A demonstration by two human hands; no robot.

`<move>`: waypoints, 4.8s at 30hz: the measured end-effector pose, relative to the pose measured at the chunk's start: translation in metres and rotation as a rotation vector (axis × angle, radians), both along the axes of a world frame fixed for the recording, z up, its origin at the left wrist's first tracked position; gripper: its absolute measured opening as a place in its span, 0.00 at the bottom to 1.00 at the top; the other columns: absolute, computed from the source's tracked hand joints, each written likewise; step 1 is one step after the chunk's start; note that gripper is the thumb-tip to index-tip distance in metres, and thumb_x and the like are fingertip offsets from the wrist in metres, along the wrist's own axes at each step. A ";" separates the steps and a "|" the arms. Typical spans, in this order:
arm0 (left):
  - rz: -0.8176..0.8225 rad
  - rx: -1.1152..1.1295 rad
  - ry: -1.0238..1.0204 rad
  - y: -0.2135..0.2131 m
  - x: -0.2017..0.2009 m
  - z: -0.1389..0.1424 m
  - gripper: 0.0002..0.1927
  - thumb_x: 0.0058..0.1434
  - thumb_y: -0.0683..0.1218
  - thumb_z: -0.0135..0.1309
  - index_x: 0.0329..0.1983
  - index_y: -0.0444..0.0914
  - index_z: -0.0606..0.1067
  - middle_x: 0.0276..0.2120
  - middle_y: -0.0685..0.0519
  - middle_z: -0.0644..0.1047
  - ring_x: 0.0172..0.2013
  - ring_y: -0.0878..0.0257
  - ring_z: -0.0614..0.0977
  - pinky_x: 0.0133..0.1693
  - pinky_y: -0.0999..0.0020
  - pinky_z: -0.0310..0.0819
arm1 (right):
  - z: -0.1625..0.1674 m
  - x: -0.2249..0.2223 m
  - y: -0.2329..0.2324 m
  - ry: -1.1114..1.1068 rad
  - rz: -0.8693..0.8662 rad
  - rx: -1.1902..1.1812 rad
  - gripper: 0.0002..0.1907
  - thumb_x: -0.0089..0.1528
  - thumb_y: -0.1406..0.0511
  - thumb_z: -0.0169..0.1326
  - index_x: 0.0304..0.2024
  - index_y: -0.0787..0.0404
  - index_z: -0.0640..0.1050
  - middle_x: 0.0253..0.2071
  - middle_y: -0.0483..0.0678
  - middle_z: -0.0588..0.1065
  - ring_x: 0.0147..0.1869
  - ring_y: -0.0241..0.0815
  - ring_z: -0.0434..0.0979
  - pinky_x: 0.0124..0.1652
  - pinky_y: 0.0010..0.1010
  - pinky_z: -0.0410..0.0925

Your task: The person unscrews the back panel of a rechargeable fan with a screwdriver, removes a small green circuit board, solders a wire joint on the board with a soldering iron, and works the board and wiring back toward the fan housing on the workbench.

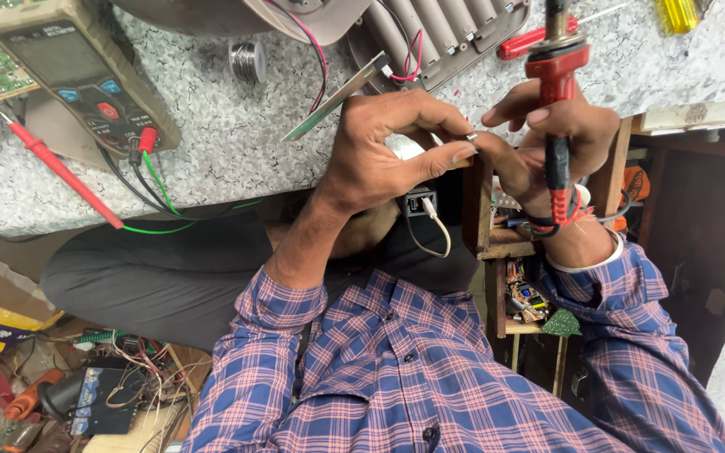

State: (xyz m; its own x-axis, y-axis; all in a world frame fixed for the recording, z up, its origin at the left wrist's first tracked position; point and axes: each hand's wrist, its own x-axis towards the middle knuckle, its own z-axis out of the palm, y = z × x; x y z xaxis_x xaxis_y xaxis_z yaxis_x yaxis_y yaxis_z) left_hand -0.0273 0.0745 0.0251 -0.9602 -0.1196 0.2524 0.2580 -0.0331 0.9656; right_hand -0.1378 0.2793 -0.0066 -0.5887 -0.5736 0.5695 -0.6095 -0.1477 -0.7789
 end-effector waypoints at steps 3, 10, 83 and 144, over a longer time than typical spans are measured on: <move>0.012 0.011 -0.028 0.000 0.000 0.001 0.07 0.67 0.38 0.65 0.46 0.34 0.81 0.40 0.52 0.83 0.39 0.67 0.86 0.40 0.75 0.84 | 0.006 0.002 -0.001 0.041 -0.011 0.036 0.29 0.62 0.69 0.68 0.52 0.55 0.61 0.39 0.58 0.77 0.39 0.46 0.79 0.39 0.37 0.68; 0.038 -0.026 -0.032 -0.001 0.000 0.002 0.08 0.64 0.36 0.64 0.45 0.32 0.80 0.41 0.51 0.83 0.41 0.66 0.86 0.42 0.75 0.85 | 0.009 -0.003 -0.009 0.123 -0.010 0.008 0.29 0.62 0.68 0.71 0.50 0.57 0.61 0.37 0.57 0.76 0.43 0.49 0.82 0.39 0.34 0.71; 0.703 -0.978 0.336 -0.015 0.022 0.028 0.12 0.61 0.39 0.65 0.45 0.34 0.75 0.38 0.48 0.81 0.38 0.55 0.86 0.38 0.61 0.81 | 0.053 -0.012 -0.076 -0.518 0.289 0.299 0.08 0.64 0.66 0.62 0.41 0.66 0.82 0.30 0.41 0.79 0.32 0.26 0.76 0.31 0.17 0.68; 0.310 0.170 -0.182 -0.019 0.030 0.018 0.15 0.76 0.45 0.53 0.61 0.33 0.75 0.47 0.50 0.83 0.40 0.67 0.87 0.39 0.74 0.84 | 0.075 -0.012 -0.074 -0.055 0.040 0.177 0.06 0.65 0.71 0.65 0.40 0.70 0.81 0.54 0.51 0.71 0.56 0.38 0.72 0.52 0.26 0.68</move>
